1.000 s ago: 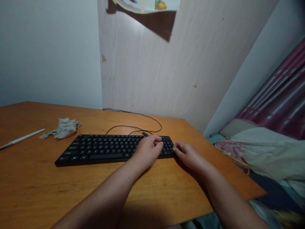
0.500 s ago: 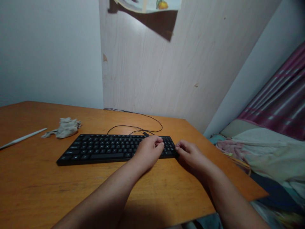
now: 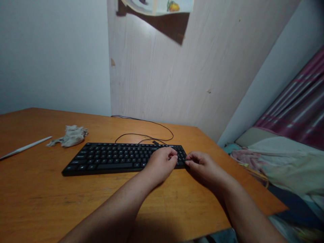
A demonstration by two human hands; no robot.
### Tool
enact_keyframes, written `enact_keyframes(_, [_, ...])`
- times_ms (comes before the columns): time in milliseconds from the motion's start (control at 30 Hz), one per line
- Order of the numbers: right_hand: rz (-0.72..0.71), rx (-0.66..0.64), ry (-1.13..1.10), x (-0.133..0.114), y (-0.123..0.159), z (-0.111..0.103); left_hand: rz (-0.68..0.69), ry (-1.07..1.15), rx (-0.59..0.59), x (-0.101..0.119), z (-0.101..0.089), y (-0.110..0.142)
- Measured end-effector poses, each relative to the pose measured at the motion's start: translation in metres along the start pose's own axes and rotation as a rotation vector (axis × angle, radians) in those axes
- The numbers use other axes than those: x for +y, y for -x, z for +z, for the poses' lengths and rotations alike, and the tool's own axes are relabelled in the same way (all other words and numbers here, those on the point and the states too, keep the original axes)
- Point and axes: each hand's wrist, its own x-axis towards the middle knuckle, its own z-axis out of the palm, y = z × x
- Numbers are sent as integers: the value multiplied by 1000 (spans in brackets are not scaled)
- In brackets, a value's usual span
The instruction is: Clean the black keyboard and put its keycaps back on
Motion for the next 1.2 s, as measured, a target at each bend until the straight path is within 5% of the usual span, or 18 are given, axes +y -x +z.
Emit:
enact_keyframes(233, [44, 22, -335, -6, 3, 14, -138, 192, -68, 12, 6, 5])
enact_keyframes(567, [28, -4, -496, -18, 3, 26, -371, 618, -90, 15, 9, 4])
enact_keyframes(800, [8, -32, -676, -25, 5, 31, -411, 621, -85, 18, 8, 5])
enact_keyframes(1200, [-19, -44, -631, -22, 4, 31, -467, 613, -101, 24, 1, 3])
